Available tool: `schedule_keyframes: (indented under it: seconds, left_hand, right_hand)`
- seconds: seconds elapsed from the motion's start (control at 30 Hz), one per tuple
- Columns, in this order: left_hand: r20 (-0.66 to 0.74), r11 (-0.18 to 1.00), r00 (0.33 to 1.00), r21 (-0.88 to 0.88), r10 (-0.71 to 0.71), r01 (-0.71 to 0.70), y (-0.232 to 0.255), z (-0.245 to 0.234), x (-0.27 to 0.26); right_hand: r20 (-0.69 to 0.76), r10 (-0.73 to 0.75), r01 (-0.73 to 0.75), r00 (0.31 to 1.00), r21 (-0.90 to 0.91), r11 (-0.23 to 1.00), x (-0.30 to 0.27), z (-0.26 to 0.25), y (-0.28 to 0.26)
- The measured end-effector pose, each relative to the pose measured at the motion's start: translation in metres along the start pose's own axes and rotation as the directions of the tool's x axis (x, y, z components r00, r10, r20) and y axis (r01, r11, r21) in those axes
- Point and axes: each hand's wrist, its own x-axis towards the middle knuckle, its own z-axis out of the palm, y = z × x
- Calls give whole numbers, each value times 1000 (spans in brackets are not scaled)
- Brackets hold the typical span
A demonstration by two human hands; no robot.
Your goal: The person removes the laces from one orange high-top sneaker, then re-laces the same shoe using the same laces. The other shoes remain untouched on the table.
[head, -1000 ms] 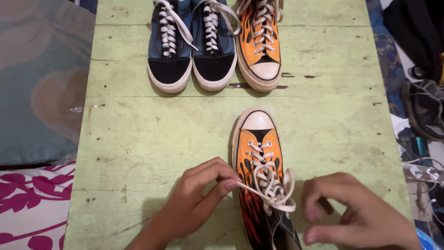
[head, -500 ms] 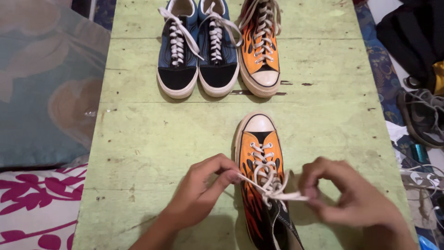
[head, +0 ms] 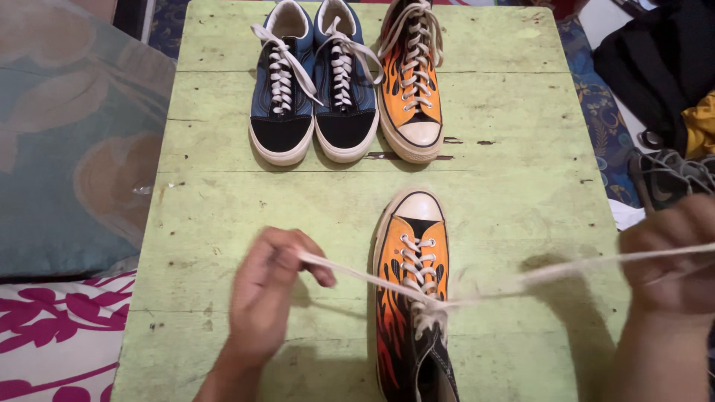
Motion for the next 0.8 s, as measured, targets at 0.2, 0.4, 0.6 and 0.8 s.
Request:
schedule_keyframes:
  seconds: [0.2,0.4,0.6,0.8]
  left_hand:
    - [-544,1000,839,7,1,3,7,-13,12]
    - [-191,378,887,926,420,20,7,23,9]
    - [162,737,986,670,-34,-85,11,60,-14]
    - [260,885,964,459,-51,-77,7,71,-16]
  right_hand:
    - [-342,-140,55,929,-246,968,15,2,-1]
    - [4,-121,-22,993,-977,-212,34,78,75]
    - [-119,355,-165,927,-981,102,25,131,76]
    - [-146,423,-259,894,-940,223,8,155,90]
